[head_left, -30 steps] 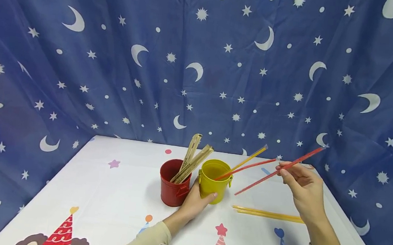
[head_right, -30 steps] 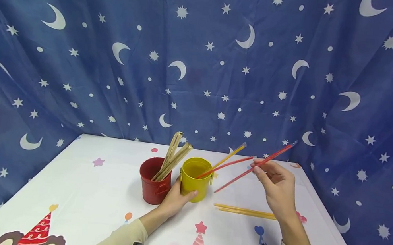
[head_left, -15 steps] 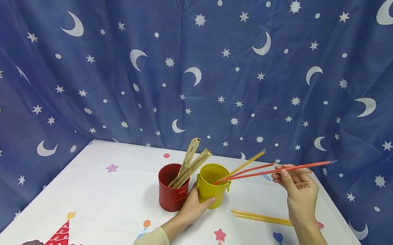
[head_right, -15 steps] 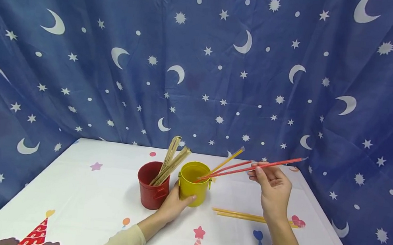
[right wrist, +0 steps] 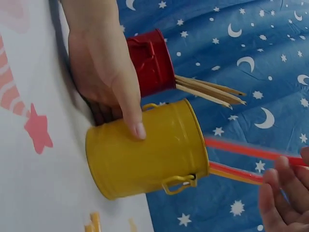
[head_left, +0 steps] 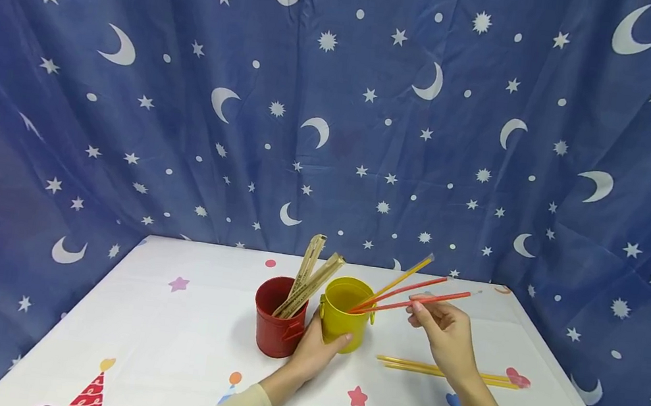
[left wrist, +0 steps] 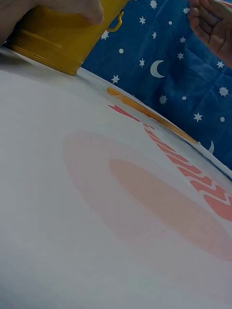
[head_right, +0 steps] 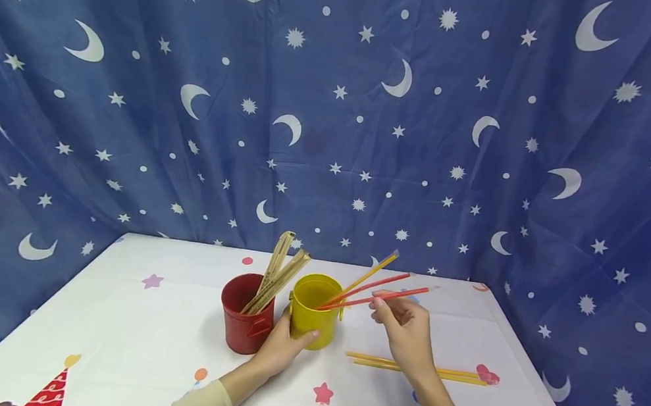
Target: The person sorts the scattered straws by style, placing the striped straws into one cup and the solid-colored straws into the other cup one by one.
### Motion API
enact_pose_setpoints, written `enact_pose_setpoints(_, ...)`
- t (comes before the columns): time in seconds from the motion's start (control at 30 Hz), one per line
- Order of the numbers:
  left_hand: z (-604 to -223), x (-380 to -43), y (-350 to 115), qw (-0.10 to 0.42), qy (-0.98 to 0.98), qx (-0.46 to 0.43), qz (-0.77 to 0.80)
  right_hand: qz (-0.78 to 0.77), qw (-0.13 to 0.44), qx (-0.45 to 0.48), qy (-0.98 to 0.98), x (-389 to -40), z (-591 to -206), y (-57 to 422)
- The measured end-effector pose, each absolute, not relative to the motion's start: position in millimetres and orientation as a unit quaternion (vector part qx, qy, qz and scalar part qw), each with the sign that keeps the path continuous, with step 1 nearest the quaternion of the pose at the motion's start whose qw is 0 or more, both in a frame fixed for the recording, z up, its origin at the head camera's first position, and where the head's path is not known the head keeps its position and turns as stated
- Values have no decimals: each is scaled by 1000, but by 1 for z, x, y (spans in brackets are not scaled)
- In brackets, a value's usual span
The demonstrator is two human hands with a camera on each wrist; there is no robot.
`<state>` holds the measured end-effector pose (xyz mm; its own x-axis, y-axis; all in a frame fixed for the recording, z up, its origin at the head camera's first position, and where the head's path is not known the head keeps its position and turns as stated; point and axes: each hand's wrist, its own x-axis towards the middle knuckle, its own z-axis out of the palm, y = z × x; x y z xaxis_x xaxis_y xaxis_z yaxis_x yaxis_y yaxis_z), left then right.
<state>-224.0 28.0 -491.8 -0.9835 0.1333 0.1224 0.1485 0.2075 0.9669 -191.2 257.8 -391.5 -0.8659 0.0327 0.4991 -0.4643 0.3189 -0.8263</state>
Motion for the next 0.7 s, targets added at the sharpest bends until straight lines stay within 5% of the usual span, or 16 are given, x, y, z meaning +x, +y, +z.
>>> enact_pose_setpoints(0.2, -491, -224, 26, 5, -776, -91, -624, 579, 141, 157, -787, -194, -395, 258)
enact_pose_setpoints(0.5, -493, -225, 27, -3, -772, -87, -629, 497, 116, 158, -846, -199, -393, 279)
enact_pose_setpoints(0.7, -492, -223, 27, -4, -772, -88, -630, 429, -9, 192, -882, -211, -401, 315)
